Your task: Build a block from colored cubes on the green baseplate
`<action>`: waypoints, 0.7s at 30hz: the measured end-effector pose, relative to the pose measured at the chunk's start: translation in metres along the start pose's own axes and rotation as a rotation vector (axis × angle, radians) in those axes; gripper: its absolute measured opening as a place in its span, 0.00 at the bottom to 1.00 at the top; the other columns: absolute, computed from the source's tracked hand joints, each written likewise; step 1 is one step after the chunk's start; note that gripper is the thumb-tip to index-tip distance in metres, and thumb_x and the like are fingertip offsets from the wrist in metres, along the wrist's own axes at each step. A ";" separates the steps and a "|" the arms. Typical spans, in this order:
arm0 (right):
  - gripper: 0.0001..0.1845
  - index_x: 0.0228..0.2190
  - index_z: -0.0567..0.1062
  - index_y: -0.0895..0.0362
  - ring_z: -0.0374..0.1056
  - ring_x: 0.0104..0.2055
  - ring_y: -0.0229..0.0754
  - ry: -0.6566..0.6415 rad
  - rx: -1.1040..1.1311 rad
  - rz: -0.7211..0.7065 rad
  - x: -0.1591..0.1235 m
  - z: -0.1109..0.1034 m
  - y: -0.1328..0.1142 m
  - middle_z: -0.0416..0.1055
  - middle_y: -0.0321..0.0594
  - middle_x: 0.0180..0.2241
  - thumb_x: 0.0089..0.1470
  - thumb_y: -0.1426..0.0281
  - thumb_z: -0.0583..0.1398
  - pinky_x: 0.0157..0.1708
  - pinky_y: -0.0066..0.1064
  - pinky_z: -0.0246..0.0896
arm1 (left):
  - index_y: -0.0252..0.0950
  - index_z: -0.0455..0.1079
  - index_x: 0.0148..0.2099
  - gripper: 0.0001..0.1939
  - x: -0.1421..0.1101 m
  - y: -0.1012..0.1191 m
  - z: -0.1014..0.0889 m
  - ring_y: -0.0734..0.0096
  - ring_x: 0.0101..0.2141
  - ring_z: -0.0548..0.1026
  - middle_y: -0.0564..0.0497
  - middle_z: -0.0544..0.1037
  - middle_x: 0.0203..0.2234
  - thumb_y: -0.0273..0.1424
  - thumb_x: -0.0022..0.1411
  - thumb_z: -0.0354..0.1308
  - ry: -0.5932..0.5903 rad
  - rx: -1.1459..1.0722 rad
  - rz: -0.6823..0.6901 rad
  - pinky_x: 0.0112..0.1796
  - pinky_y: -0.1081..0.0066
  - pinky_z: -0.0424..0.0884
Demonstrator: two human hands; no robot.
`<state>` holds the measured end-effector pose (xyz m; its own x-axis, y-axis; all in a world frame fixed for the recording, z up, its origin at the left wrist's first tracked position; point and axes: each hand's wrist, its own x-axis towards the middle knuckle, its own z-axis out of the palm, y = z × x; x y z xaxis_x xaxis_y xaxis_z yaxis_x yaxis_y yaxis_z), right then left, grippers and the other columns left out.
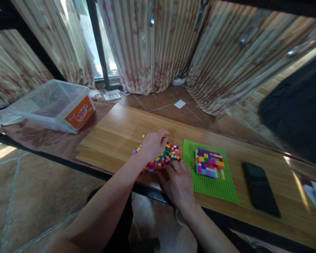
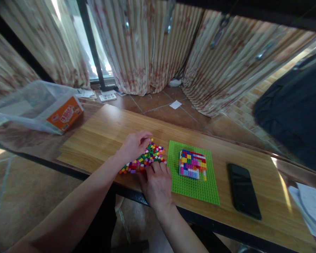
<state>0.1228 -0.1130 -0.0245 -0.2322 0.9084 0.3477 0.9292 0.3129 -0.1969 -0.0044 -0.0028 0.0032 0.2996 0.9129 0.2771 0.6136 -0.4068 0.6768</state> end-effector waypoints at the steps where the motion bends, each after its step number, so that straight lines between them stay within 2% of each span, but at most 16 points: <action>1: 0.11 0.31 0.77 0.56 0.61 0.37 0.46 0.003 0.004 0.002 0.000 0.001 -0.001 0.70 0.43 0.32 0.55 0.61 0.61 0.36 0.37 0.56 | 0.35 0.72 0.45 0.11 0.000 0.000 0.000 0.67 0.37 0.79 0.48 0.81 0.35 0.26 0.62 0.52 -0.001 -0.005 -0.003 0.39 0.69 0.73; 6: 0.09 0.32 0.77 0.57 0.64 0.37 0.45 0.053 0.078 0.017 0.001 0.001 0.003 0.71 0.43 0.32 0.58 0.66 0.58 0.39 0.36 0.58 | 0.34 0.73 0.45 0.11 0.000 -0.001 -0.001 0.68 0.36 0.78 0.48 0.81 0.35 0.27 0.61 0.54 -0.024 -0.141 -0.016 0.39 0.69 0.73; 8: 0.09 0.34 0.76 0.57 0.66 0.37 0.44 0.085 0.126 0.047 0.004 -0.003 0.012 0.73 0.43 0.34 0.59 0.67 0.57 0.38 0.35 0.60 | 0.34 0.73 0.44 0.11 -0.001 0.001 -0.002 0.69 0.35 0.77 0.48 0.81 0.34 0.29 0.61 0.55 -0.079 -0.261 -0.008 0.37 0.71 0.72; 13: 0.11 0.39 0.74 0.57 0.70 0.37 0.44 0.153 0.283 0.174 0.010 -0.019 0.038 0.75 0.43 0.35 0.60 0.65 0.55 0.38 0.36 0.64 | 0.33 0.75 0.39 0.11 -0.005 0.011 0.000 0.72 0.30 0.76 0.49 0.80 0.30 0.33 0.61 0.55 -0.439 -0.569 0.035 0.32 0.74 0.71; 15: 0.12 0.40 0.75 0.56 0.71 0.38 0.44 0.163 0.367 0.215 0.011 -0.024 0.044 0.76 0.43 0.36 0.59 0.64 0.56 0.39 0.37 0.65 | 0.33 0.75 0.39 0.09 -0.006 0.015 0.004 0.73 0.30 0.75 0.50 0.80 0.30 0.32 0.60 0.57 -0.506 -0.646 0.012 0.31 0.75 0.70; 21: 0.11 0.37 0.77 0.55 0.72 0.36 0.41 0.230 0.794 0.424 0.013 -0.030 0.048 0.77 0.40 0.34 0.52 0.63 0.62 0.39 0.36 0.68 | 0.32 0.73 0.37 0.06 -0.008 0.027 0.013 0.75 0.28 0.74 0.51 0.78 0.28 0.28 0.58 0.58 -0.460 -0.806 -0.138 0.32 0.74 0.70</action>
<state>0.1726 -0.0947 -0.0023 0.2234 0.9395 0.2597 0.4342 0.1426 -0.8894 0.0196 -0.0219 0.0104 0.6274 0.7784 -0.0213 0.0254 0.0069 0.9997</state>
